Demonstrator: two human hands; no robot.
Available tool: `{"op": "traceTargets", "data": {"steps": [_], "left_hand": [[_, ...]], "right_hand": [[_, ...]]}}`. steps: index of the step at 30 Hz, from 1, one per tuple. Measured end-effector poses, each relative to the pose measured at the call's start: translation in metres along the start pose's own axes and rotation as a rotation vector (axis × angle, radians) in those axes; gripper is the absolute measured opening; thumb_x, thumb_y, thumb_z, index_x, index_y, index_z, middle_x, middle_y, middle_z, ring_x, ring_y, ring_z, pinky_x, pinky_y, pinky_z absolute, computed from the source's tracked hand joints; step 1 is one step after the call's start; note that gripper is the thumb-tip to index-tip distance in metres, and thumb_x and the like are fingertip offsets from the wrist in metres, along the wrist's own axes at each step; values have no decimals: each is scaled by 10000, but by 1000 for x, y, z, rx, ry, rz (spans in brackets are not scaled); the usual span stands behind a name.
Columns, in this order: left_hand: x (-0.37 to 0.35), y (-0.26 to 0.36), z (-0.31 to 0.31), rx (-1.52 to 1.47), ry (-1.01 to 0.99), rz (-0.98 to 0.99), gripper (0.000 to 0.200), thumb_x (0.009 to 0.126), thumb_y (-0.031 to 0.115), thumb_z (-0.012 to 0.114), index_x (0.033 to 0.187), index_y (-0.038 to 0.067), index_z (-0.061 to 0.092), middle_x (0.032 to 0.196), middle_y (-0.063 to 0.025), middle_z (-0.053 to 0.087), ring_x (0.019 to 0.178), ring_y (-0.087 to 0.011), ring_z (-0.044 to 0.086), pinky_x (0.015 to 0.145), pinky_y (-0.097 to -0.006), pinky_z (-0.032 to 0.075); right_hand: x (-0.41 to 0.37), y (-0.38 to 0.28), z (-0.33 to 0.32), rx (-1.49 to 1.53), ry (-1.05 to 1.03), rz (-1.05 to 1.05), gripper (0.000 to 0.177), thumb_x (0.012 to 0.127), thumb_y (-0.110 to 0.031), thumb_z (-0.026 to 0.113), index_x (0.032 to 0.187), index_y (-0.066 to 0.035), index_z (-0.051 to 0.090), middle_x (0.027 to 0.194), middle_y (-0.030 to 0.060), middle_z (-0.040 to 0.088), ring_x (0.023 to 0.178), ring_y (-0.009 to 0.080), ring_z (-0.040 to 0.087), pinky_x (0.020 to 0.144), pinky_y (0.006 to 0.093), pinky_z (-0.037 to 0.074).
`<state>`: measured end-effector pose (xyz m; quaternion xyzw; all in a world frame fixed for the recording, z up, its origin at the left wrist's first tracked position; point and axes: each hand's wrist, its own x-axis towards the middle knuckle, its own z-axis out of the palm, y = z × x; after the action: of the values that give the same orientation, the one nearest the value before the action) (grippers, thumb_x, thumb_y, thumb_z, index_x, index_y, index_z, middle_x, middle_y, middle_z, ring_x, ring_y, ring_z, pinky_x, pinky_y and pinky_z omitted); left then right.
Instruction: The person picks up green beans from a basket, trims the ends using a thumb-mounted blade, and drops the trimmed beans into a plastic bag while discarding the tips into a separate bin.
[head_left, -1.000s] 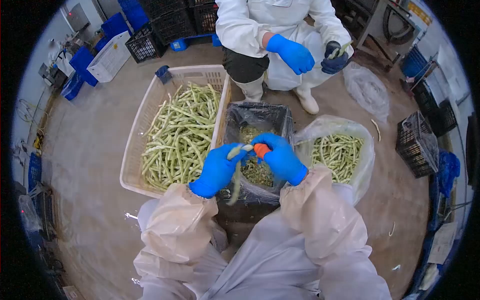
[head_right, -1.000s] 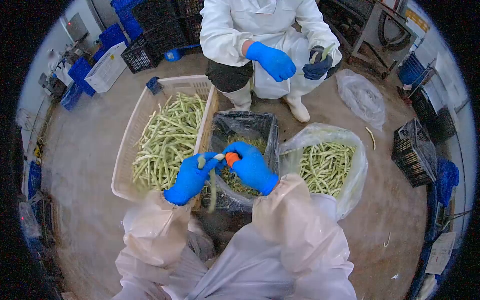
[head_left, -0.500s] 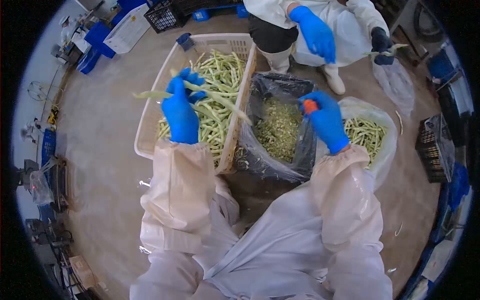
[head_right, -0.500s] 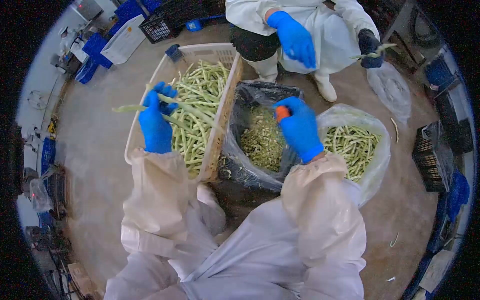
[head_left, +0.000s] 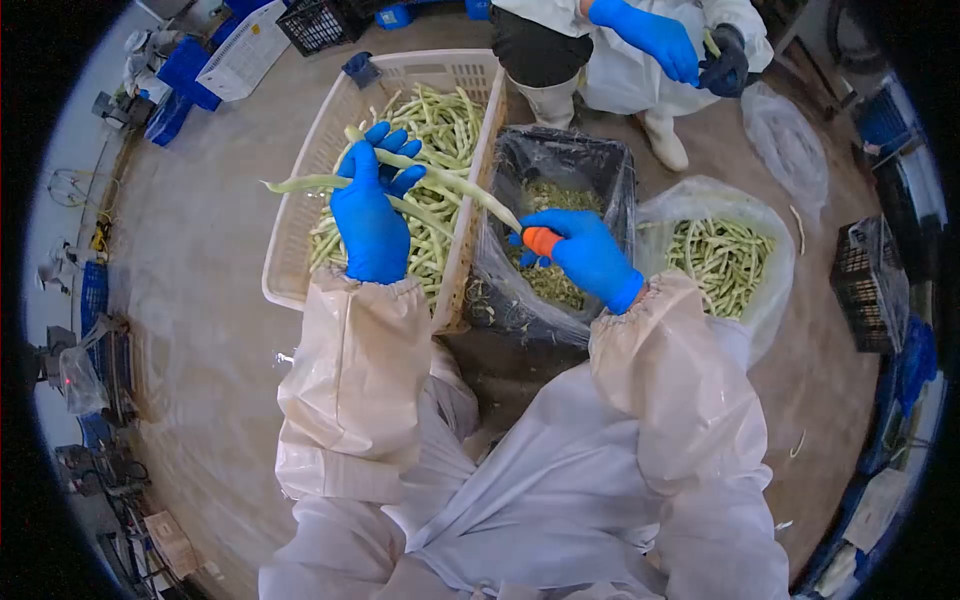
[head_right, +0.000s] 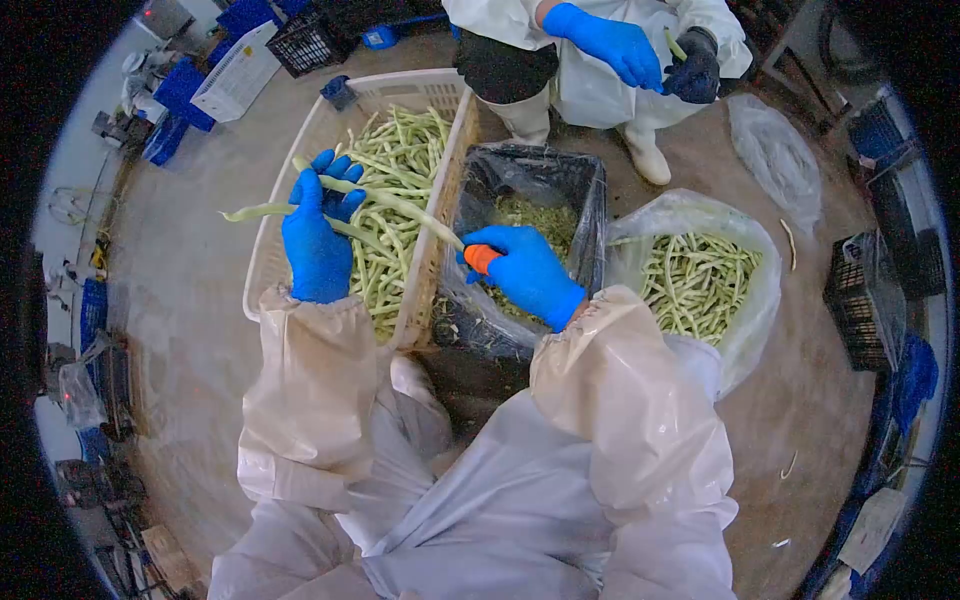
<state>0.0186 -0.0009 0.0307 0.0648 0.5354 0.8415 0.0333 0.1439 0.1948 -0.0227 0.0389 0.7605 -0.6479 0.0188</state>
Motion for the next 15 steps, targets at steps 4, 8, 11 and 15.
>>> {"op": "traceTargets", "data": {"steps": [4, 8, 11, 15], "left_hand": [[2, -6, 2, 124, 130, 111, 328, 946, 141, 469, 1235, -15, 478, 1152, -152, 571, 1037, -206, 566, 770, -298, 524], [-2, -9, 9, 743, -13, 655, 354, 886, 20, 518, 1240, 27, 522, 1151, -107, 575, 1029, -183, 541, 896, -278, 422], [-26, -21, 19, 681, -462, 133, 253, 885, 104, 555, 1130, 76, 612, 1054, -52, 605, 911, -147, 558, 750, -293, 459], [-49, -54, 25, 952, -674, 218, 218, 846, 142, 616, 1047, 61, 642, 936, -138, 630, 822, -234, 611, 713, -312, 463]], "right_hand": [[0, 4, -4, -21, 179, -55, 196, 837, -134, 586, 963, 1, 650, 857, 141, 663, 713, 205, 618, 636, 351, 477], [-3, 1, -12, -379, 356, -293, 137, 809, -113, 586, 898, -22, 637, 823, 164, 617, 741, 311, 599, 653, 394, 469], [-8, -8, -10, -568, 330, -408, 111, 789, -98, 587, 876, -39, 623, 813, 171, 584, 767, 363, 569, 667, 433, 454], [-13, -14, -6, -542, 277, -404, 108, 778, -93, 588, 871, -48, 619, 818, 172, 576, 762, 372, 555, 666, 454, 440]]}}
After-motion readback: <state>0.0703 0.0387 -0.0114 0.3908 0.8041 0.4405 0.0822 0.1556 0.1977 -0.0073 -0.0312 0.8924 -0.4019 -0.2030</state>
